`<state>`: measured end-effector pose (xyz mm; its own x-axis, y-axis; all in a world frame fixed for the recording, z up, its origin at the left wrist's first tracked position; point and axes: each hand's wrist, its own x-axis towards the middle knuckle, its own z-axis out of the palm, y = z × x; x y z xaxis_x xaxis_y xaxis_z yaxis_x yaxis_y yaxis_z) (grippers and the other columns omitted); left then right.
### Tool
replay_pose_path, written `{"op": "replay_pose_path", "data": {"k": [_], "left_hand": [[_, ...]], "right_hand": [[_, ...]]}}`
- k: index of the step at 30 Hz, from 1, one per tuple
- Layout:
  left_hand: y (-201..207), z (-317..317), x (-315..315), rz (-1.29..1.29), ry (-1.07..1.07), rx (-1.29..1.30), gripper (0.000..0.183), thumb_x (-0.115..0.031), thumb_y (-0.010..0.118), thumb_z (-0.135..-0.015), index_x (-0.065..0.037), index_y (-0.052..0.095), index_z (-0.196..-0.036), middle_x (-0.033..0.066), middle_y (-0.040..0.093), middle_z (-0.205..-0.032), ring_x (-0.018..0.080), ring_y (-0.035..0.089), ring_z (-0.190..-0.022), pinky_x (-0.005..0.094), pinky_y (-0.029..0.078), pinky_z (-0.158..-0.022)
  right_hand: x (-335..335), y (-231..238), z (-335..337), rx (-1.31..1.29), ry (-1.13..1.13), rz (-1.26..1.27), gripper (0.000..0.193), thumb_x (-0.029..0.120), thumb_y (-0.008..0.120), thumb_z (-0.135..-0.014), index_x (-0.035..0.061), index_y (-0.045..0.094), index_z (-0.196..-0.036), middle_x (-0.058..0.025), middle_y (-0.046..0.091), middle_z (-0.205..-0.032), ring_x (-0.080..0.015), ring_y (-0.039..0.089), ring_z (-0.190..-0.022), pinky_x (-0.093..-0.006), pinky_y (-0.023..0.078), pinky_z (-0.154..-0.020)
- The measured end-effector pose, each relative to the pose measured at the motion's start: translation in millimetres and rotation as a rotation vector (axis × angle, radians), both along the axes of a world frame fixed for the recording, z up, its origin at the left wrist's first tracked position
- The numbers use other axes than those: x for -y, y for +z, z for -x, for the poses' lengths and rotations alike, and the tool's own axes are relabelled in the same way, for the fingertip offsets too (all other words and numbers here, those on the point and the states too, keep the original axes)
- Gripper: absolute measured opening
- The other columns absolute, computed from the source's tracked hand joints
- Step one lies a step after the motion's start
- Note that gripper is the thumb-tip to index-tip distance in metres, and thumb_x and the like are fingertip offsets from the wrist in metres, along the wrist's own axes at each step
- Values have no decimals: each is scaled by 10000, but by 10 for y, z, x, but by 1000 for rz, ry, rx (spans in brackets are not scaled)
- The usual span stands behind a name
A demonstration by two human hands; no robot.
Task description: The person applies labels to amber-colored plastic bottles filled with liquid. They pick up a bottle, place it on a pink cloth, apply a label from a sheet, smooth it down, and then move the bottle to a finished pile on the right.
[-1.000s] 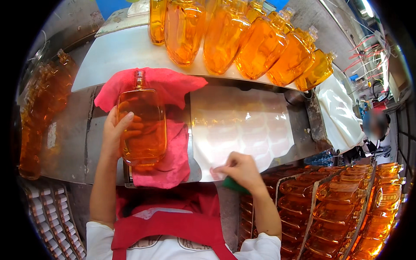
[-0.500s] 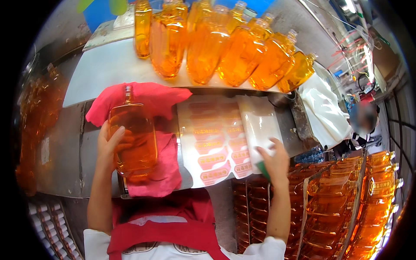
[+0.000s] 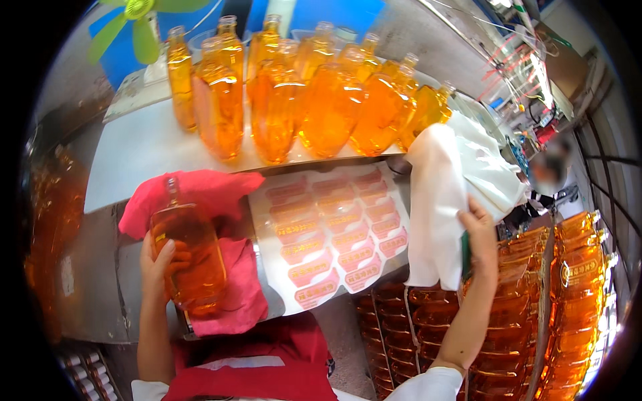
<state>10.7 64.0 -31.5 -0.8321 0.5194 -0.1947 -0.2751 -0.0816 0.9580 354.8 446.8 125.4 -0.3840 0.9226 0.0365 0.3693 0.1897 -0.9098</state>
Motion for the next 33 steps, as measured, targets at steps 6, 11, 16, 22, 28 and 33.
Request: {"op": "replay_pose_path", "data": {"k": [6,11,16,22,28,33], "left_hand": [[108,-21,20,-13,3,15,488,-127,609,-905,-24,397,-1332,93,616,-941,174,651,-740,260,532,-624],[48,7,2,-32,-24,18,485,-123,602,-908,-30,393,-1336,99,617,-937,175,651,-738,256,540,-626],[75,-1,29,-31,-30,17,482,-144,608,-916,-34,399,-1336,102,619,-943,176,652,-742,260,541,-630],[62,26,-1,-26,-72,12,478,-170,616,-924,-34,415,-1336,100,621,-951,172,654,-759,260,535,-640],[77,1,-10,-9,-27,-9,482,-195,616,-931,-13,419,-1332,107,619,-961,179,654,-770,269,534,-653],[78,4,-8,-22,-20,-29,449,-221,634,-925,-19,455,-1284,109,616,-974,183,653,-801,280,539,-665]], "right_hand": [[-1359,1094,-450,-255,-140,-237,509,66,551,-820,46,546,-1328,-99,655,-1153,-190,647,-959,-321,525,-827],[-2316,1291,-1165,-237,-787,-596,324,273,607,-868,11,692,-1040,-103,707,-926,-216,672,-840,-334,519,-735],[-1722,381,-502,61,-603,-606,211,240,635,-900,42,699,-937,-31,665,-810,-133,616,-751,-299,494,-747],[66,-775,-36,223,191,-370,288,165,733,-815,33,690,-1067,-41,687,-851,-86,590,-729,-274,473,-655],[972,-1236,-403,723,363,-389,734,209,781,-712,179,472,-1377,-138,566,-1101,-359,612,-931,-430,508,-792],[1419,-1525,-241,716,417,-541,697,184,786,-734,201,498,-1369,-121,494,-1195,-315,618,-766,-396,520,-659]]}}
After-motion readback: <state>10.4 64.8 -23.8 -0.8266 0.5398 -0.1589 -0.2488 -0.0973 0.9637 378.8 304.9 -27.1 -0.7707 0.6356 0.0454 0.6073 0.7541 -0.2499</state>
